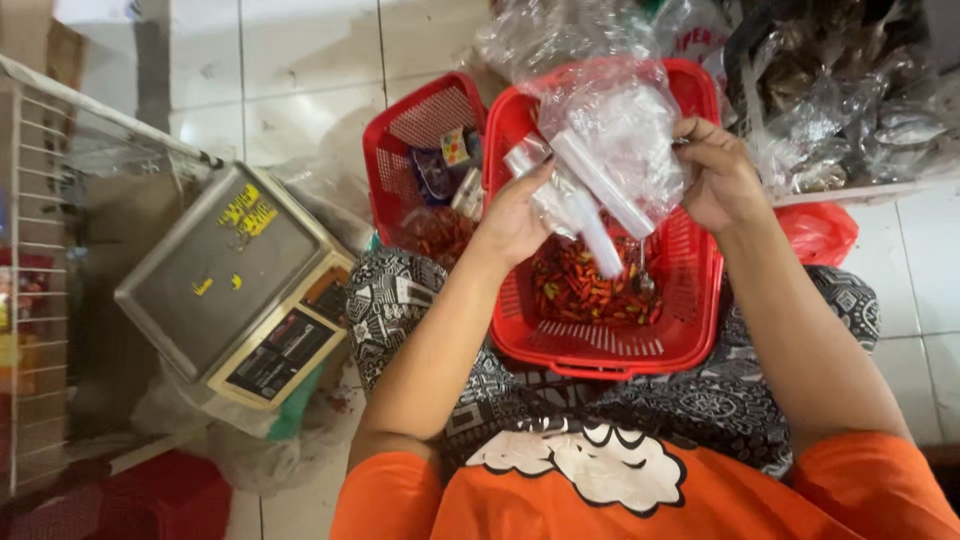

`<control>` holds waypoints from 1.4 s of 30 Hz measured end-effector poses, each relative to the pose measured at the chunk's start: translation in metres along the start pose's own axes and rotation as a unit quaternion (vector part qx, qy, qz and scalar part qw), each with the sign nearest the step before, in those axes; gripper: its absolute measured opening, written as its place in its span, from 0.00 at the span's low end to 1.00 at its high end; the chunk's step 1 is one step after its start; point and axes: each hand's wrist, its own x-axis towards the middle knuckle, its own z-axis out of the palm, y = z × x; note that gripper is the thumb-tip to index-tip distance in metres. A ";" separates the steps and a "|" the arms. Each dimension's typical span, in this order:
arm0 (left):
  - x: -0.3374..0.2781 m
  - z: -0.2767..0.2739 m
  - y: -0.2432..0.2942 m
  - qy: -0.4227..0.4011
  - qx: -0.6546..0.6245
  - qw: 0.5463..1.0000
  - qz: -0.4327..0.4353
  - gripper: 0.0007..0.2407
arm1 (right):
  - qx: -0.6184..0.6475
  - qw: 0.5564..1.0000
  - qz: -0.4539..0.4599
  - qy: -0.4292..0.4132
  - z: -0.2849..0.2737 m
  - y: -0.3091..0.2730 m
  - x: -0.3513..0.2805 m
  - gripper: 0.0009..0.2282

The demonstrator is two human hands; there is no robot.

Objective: The person sorts small red chilies from a large red basket into small plastic bags, occasionally weighing them on a digital scale and organizing the bags in a smaller red basket.

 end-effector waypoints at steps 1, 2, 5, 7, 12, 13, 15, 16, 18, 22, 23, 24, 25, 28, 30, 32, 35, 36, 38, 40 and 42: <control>0.001 -0.002 -0.006 -0.007 -0.028 1.000 0.001 0.14 | 0.000 1.000 0.012 0.025 0.002 0.005 0.000 0.12; 0.003 -0.004 -0.009 0.018 -0.056 0.998 0.003 0.14 | 0.000 0.999 0.020 0.046 0.006 0.008 0.005 0.12; 0.006 -0.003 -0.011 0.067 -0.092 0.993 0.011 0.14 | -0.013 0.999 0.040 0.034 0.014 0.014 0.015 0.12; 0.002 -0.003 -0.013 0.073 -0.062 0.995 0.017 0.15 | -0.018 0.998 0.058 0.028 0.013 0.022 0.012 0.12; 0.004 0.000 -0.009 0.103 -0.062 0.992 0.024 0.20 | -0.014 0.998 0.066 0.010 0.007 0.028 0.022 0.10; 0.004 -0.001 -0.011 0.119 -0.042 0.992 0.019 0.22 | -0.020 0.997 0.070 0.008 0.005 0.029 0.021 0.10; 0.005 -0.005 -0.016 0.128 0.005 0.992 0.020 0.22 | -0.029 0.997 0.075 0.001 0.004 0.031 0.021 0.11; 0.005 -0.008 -0.020 0.132 0.029 0.991 0.019 0.21 | -0.035 0.997 0.075 0.000 0.004 0.033 0.019 0.11; 0.006 -0.017 -0.024 0.148 0.040 0.988 0.022 0.21 | -0.047 0.996 0.075 -0.004 0.003 0.032 0.020 0.11; 0.014 -0.038 -0.023 0.236 0.058 0.970 0.007 0.20 | -0.186 0.981 0.055 0.022 0.002 0.036 0.017 0.11; 0.009 -0.043 -0.026 0.231 0.057 0.971 0.031 0.20 | -0.224 0.972 0.054 0.044 0.001 0.039 0.015 0.10; 0.012 -0.046 -0.021 0.218 0.059 0.972 0.062 0.20 | -0.264 0.962 0.045 0.061 0.000 0.037 0.019 0.10; 0.013 -0.048 -0.018 0.206 0.060 0.972 0.093 0.20 | -0.357 0.933 0.014 0.047 -0.001 0.036 0.019 0.10; 0.007 -0.050 -0.015 0.211 0.070 0.970 0.096 0.20 | -0.570 0.821 -0.012 0.006 -0.001 0.042 0.009 0.11; 0.005 -0.044 -0.014 0.193 0.084 0.973 0.090 0.21 | -0.646 0.762 0.039 -0.022 0.000 0.043 0.008 0.13; 0.006 -0.036 -0.010 0.170 0.085 0.979 0.077 0.21 | -0.435 0.896 0.044 -0.073 0.001 0.049 0.006 0.24; 0.006 -0.027 -0.006 0.140 0.079 0.987 0.030 0.20 | -0.266 0.955 0.062 -0.119 -0.012 0.050 0.007 0.35; 0.005 -0.025 -0.006 0.134 0.089 0.987 0.008 0.20 | -0.238 0.960 0.070 -0.126 -0.020 0.047 0.002 0.37; 0.002 -0.023 -0.006 0.124 0.117 0.985 -0.032 0.21 | -0.069 0.986 0.117 -0.095 -0.035 0.044 0.001 0.36; 0.002 -0.023 -0.006 0.112 0.152 0.980 -0.064 0.22 | 0.021 0.986 0.141 -0.087 -0.041 0.042 0.000 0.35; 0.001 -0.024 -0.009 0.146 0.222 0.963 -0.051 0.23 | 0.028 0.983 0.145 -0.105 -0.039 0.037 -0.004 0.35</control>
